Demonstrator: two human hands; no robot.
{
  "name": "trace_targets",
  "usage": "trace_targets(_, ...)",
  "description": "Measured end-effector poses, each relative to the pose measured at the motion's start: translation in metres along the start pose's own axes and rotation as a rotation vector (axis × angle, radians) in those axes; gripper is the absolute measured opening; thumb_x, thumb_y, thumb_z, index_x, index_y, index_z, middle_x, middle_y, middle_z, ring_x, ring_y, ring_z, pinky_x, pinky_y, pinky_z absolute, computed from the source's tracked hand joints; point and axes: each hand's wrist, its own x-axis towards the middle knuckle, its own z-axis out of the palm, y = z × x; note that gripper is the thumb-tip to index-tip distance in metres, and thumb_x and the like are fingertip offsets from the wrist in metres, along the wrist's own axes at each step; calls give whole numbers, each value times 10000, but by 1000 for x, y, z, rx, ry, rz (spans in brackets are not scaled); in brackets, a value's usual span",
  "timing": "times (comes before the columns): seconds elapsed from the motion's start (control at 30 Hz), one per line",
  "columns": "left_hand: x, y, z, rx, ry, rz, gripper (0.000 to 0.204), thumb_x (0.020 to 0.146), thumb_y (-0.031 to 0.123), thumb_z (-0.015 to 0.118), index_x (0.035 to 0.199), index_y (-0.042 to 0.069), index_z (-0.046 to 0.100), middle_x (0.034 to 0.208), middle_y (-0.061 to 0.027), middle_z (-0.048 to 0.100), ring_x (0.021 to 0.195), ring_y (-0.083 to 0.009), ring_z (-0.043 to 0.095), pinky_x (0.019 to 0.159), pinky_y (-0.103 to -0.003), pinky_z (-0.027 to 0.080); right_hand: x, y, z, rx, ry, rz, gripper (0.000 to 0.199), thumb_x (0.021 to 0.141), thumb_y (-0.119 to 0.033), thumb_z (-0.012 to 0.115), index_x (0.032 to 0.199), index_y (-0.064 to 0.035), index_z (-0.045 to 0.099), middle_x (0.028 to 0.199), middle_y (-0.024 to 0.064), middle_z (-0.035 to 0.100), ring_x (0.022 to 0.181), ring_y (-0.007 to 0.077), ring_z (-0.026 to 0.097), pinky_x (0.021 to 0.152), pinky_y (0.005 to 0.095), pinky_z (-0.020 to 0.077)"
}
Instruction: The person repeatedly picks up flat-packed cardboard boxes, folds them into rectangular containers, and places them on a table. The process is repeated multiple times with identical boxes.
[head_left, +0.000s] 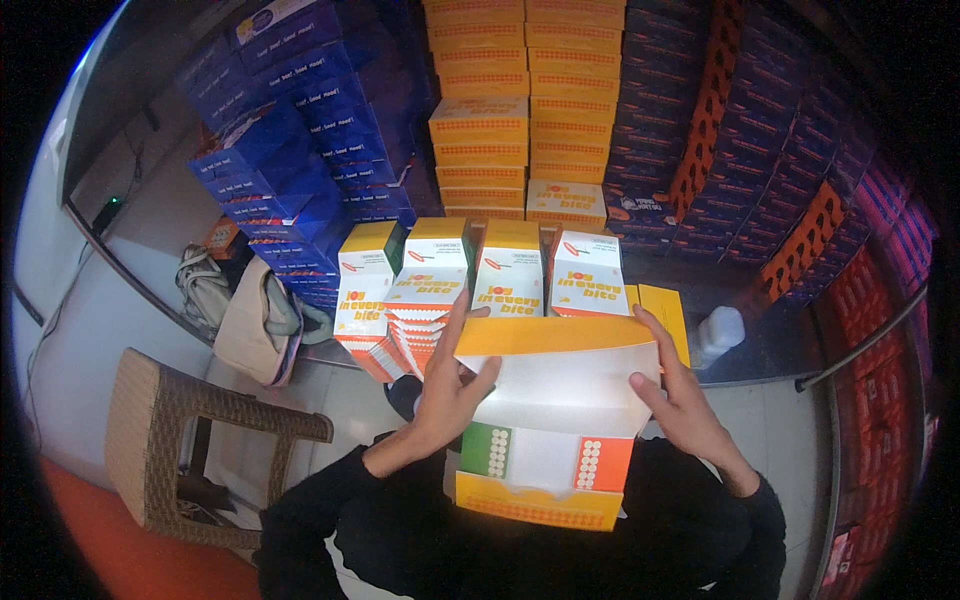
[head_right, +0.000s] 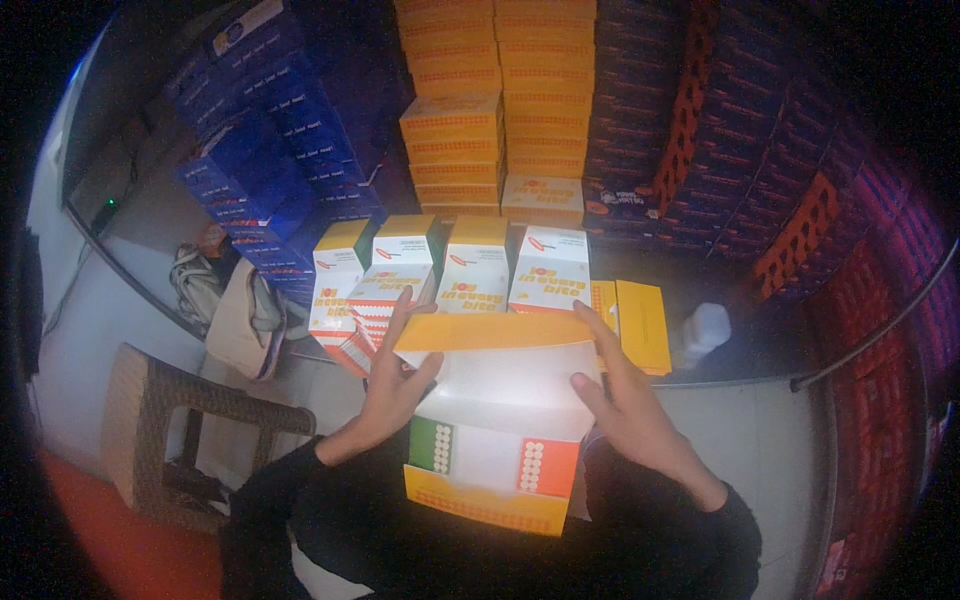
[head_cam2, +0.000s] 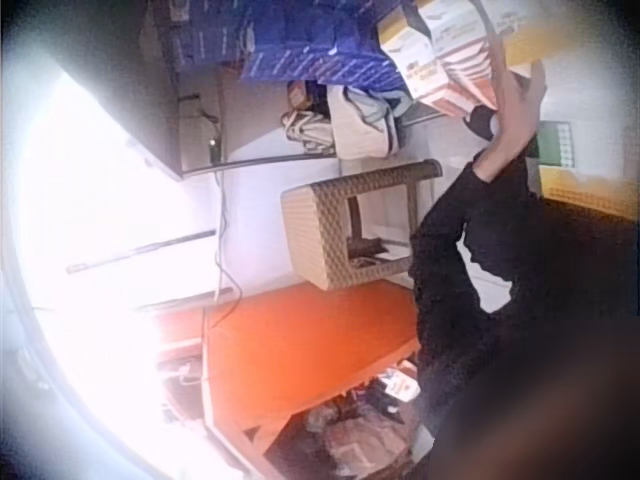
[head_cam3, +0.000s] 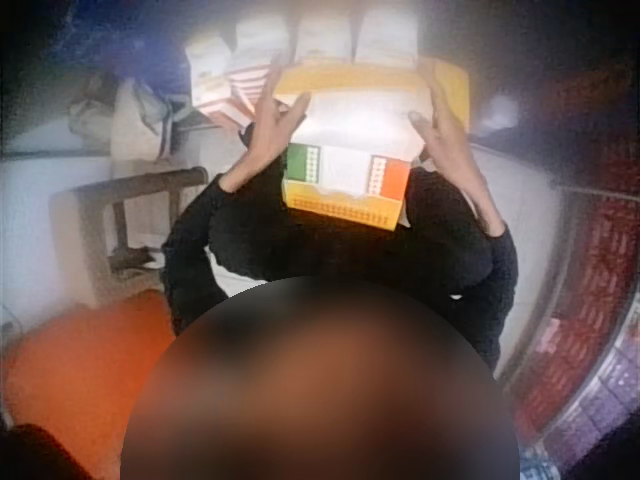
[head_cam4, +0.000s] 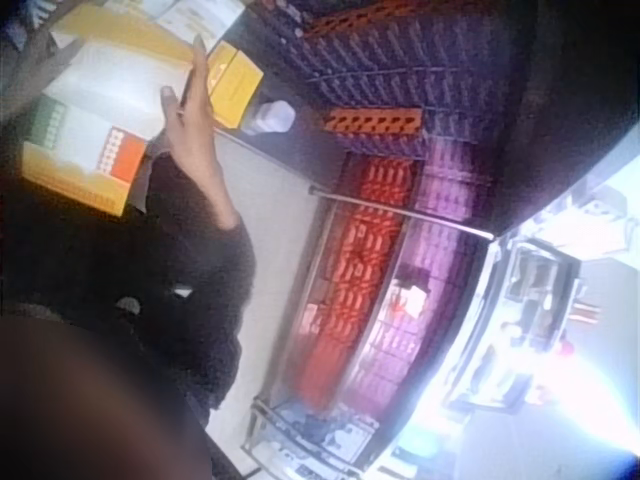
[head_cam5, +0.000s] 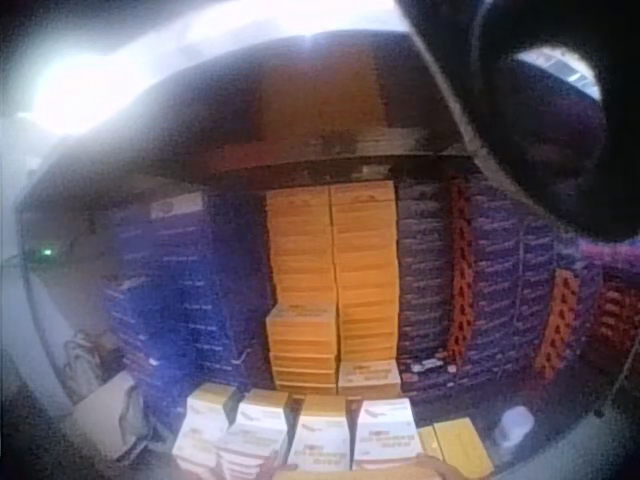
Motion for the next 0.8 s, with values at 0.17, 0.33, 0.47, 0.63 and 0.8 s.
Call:
trace_targets(0.17,-4,-1,5,393,-29,219,812,837,29,612,1469,25,102,1387,-182,355,1281,-269,385,1051,-367,322,-1,-2,0,437,43,115,576,858,-10,465,1399,-95,288,1379,198,358,1337,294,297,1087,392,257)
trace_targets(0.33,-1,-3,-7,187,-18,53,705,904,77,512,1469,28,93,1394,-240,344,1303,-315,356,1071,-379,261,0,4,2,402,44,89,600,802,19,457,1377,-81,314,1363,140,370,1325,228,299,1091,353,249)
trace_targets(0.47,-4,7,-19,285,-79,180,551,944,71,399,1455,41,195,1352,-244,398,1259,-284,412,1041,-348,285,-3,7,-7,787,79,197,683,707,66,455,1358,-106,341,1350,133,385,1269,225,373,1059,338,296)
trace_targets(0.63,-9,18,-20,196,-124,81,477,927,67,418,1390,14,314,1344,-174,414,1259,-231,378,1053,-336,266,-10,13,-10,831,45,222,699,685,71,457,1341,-148,353,1290,136,427,1170,210,447,981,319,372)
trace_targets(0.8,-13,18,-31,-67,-151,-71,389,857,13,462,1244,-12,484,1257,-91,486,1148,-165,459,986,-290,346,-12,26,-11,884,18,193,651,688,63,468,1299,-140,378,1256,110,434,1159,197,445,958,304,378)
